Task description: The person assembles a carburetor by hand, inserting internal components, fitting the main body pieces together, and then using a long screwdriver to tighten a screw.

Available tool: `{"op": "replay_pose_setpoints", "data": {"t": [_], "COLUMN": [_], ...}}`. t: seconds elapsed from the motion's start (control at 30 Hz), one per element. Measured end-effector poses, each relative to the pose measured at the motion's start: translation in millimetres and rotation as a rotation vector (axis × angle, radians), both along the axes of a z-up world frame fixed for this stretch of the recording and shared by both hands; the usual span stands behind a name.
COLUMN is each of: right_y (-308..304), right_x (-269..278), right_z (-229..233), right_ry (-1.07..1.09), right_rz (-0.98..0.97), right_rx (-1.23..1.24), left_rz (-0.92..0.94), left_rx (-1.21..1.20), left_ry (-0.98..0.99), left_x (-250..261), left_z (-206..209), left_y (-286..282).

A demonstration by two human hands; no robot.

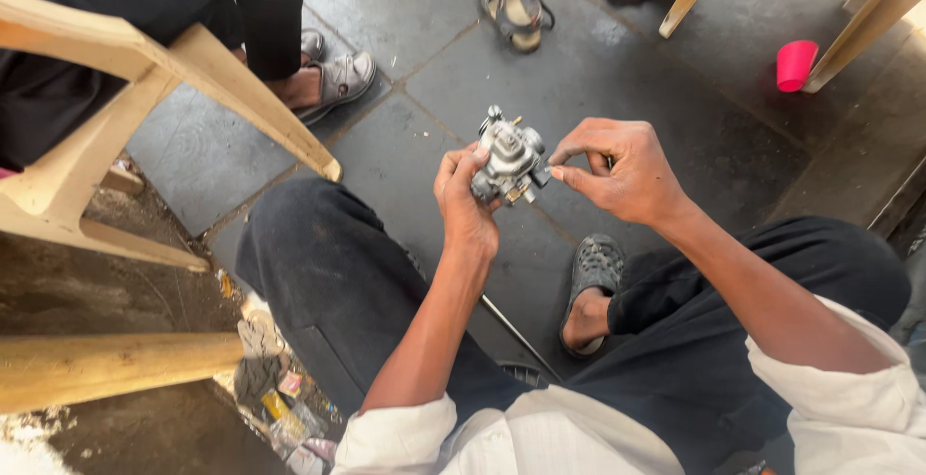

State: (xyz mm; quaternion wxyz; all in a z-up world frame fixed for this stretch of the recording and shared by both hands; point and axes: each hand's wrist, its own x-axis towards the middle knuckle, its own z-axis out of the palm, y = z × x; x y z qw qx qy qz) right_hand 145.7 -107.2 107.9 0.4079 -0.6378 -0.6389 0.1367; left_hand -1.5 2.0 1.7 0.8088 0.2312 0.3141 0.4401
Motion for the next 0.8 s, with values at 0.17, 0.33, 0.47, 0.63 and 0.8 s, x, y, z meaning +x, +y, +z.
{"op": "replay_pose_setpoints", "data": {"t": [0.17, 0.33, 0.47, 0.63, 0.8], "right_y": [6, 12, 13, 12, 12], "right_x": [-9, -17, -23, -26, -27], "right_z": [-10, -20, -24, -22, -25], "right_ry": [-0.078, -0.127, -0.241, -0.314, -0.386], "right_rz": [0.01, 0.015, 0.07, 0.121, 0.103], "right_rx": [0.058, 0.109, 0.18, 0.246, 0.263], "left_rz": [0.007, 0.023, 0.035, 0.039, 0.029], "left_rx": [0.024, 0.017, 0.044, 0.044, 0.047], "left_ry": [-0.026, -0.017, -0.005, 0.002, 0.021], "left_x": [3, 4, 4, 3, 1], "left_z": [-1, -5, -11, -4, 2], "left_y": [1, 1, 2, 1, -2]}}
